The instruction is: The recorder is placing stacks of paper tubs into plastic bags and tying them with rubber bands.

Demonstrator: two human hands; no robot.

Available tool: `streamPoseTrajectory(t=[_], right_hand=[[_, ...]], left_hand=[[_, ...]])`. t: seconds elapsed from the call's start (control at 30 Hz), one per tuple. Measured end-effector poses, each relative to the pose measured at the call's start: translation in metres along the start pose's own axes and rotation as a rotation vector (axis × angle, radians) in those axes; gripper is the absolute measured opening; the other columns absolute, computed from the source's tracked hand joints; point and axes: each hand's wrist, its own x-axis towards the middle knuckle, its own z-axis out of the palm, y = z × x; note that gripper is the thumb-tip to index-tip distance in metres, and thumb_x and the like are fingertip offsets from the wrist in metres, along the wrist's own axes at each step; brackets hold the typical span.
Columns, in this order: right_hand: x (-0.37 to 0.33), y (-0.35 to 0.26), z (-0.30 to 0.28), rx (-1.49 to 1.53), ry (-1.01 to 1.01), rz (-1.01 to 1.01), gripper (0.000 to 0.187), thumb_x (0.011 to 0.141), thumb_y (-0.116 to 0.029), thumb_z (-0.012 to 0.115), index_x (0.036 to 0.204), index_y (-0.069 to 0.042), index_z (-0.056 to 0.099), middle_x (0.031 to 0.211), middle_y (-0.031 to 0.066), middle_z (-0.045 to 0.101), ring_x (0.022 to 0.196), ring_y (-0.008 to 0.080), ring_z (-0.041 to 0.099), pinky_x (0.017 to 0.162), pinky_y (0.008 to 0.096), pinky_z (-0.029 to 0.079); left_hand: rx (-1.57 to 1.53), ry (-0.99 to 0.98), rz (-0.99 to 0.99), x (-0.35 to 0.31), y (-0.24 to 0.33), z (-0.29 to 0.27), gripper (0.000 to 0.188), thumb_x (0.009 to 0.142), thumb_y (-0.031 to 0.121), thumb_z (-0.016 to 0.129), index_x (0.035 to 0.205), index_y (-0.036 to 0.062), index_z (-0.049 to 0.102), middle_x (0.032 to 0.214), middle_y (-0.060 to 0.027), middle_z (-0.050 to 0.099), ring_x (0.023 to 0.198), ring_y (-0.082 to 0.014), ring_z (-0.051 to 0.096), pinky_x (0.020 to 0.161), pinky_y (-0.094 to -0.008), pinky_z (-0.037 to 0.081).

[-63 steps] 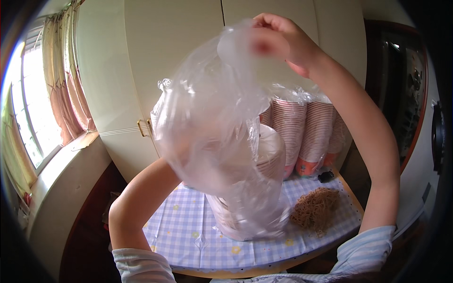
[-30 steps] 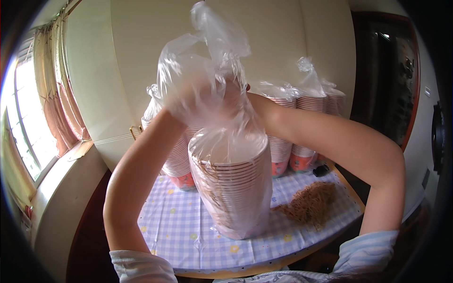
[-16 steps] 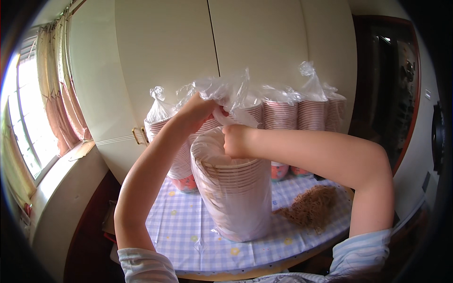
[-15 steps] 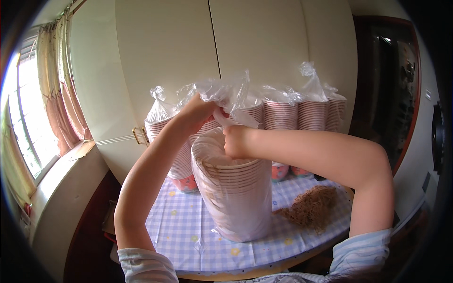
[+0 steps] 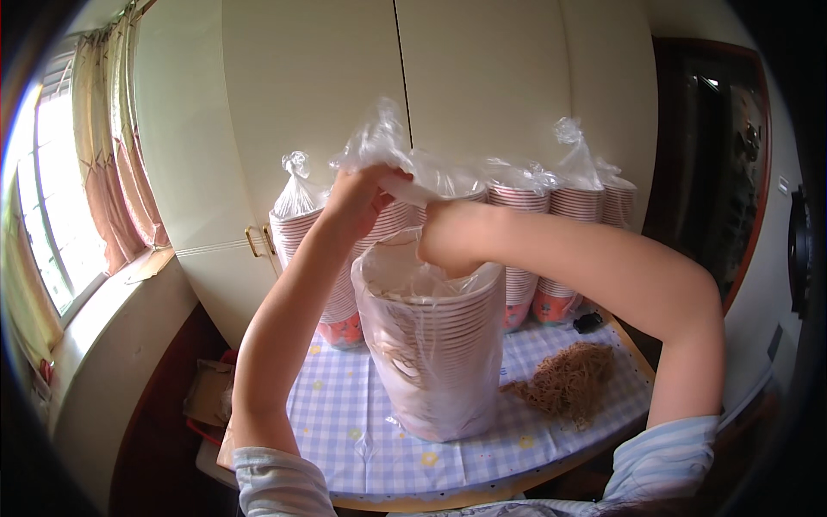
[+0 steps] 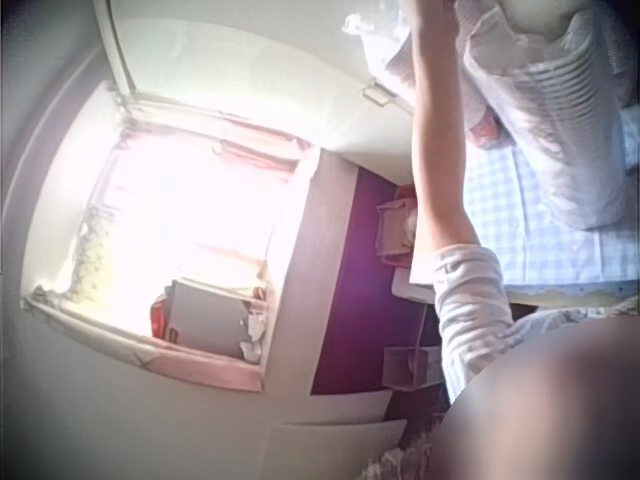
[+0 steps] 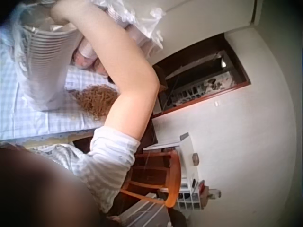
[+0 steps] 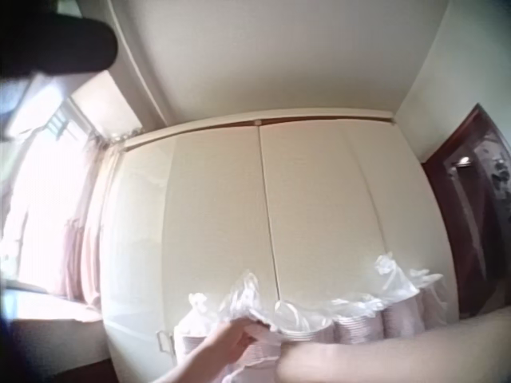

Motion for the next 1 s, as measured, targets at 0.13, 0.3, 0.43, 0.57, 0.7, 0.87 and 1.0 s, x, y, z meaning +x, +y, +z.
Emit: streamPoseTrajectory(t=[0.13, 0.3, 0.43, 0.57, 0.7, 0.87, 1.0], right_hand=[[-0.007, 0.0, -0.007, 0.15, 0.2, 0.134, 0.014, 0.063, -0.007, 0.056, 0.073, -0.004, 0.065, 0.075, 0.0156, 0.063, 0.085, 0.0276, 0.059, 0.074, 0.0367, 0.048], [-0.018, 0.016, -0.021, 0.473, 0.132, 0.193, 0.039, 0.064, -0.005, 0.058, 0.103, -0.003, 0.051, 0.09, 0.0168, 0.06, 0.087, 0.0277, 0.058, 0.072, 0.0385, 0.046], [-0.027, 0.038, -0.02, 1.295, 0.041, 0.046, 0.053, 0.066, -0.004, 0.054, 0.115, 0.002, 0.034, 0.073, 0.0079, 0.049, 0.065, 0.0146, 0.047, 0.06, 0.0273, 0.04], [-0.024, 0.037, 0.012, 2.032, 0.395, 0.066, 0.043, 0.071, -0.005, 0.052, 0.111, 0.002, 0.036, 0.073, 0.0063, 0.05, 0.06, 0.0109, 0.048, 0.057, 0.0231, 0.041], [-0.028, 0.02, 0.042, 2.564, 0.637, -0.012, 0.027, 0.077, -0.001, 0.048, 0.103, 0.0, 0.04, 0.076, 0.0046, 0.053, 0.065, 0.0097, 0.055, 0.058, 0.0205, 0.046], [-0.034, 0.009, 0.047, 2.647, 0.745, -0.038, 0.03, 0.078, -0.003, 0.047, 0.107, 0.001, 0.04, 0.082, 0.0086, 0.054, 0.076, 0.0148, 0.057, 0.072, 0.0239, 0.047], [-0.039, 0.001, 0.051, 2.726, 0.818, -0.219, 0.046, 0.077, -0.002, 0.044, 0.12, 0.002, 0.028, 0.093, 0.0156, 0.054, 0.085, 0.0198, 0.057, 0.08, 0.0285, 0.045]], left_hand=[[-0.054, 0.066, -0.016, 0.018, -0.011, -0.031, 0.013, 0.078, 0.006, 0.056, 0.087, -0.0025, 0.052, 0.085, -0.0118, 0.055, 0.074, -0.0219, 0.058, 0.061, -0.0319, 0.05], [0.057, 0.032, -0.029, 0.011, -0.034, -0.032, 0.041, 0.075, 0.001, 0.057, 0.113, -0.0023, 0.039, 0.088, -0.0123, 0.054, 0.073, -0.0189, 0.057, 0.056, -0.0297, 0.051], [0.089, 0.041, -0.044, 0.012, -0.048, -0.047, 0.015, 0.078, 0.002, 0.055, 0.09, -0.0061, 0.053, 0.085, -0.0123, 0.057, 0.073, -0.0205, 0.06, 0.064, -0.0308, 0.054], [-0.018, 0.065, -0.027, -0.002, -0.055, -0.05, 0.074, 0.076, 0.002, 0.06, 0.132, 0.0005, 0.011, 0.09, -0.0139, 0.054, 0.071, -0.0192, 0.059, 0.055, -0.0283, 0.051], [0.104, 0.192, -0.068, -0.028, -0.053, -0.041, 0.072, 0.076, 0.008, 0.063, 0.132, 0.0052, 0.019, 0.097, -0.0099, 0.056, 0.079, -0.0156, 0.057, 0.063, -0.0265, 0.048], [0.115, 0.191, 0.082, -0.062, -0.04, -0.033, 0.061, 0.076, 0.007, 0.063, 0.127, 0.006, 0.031, 0.094, -0.0052, 0.056, 0.078, -0.012, 0.056, 0.058, -0.0215, 0.043], [0.302, 0.128, 0.165, -0.082, -0.028, -0.021, 0.064, 0.077, 0.0, 0.055, 0.132, 0.0068, 0.022, 0.098, -0.0077, 0.055, 0.07, -0.0115, 0.055, 0.055, -0.0208, 0.042]])
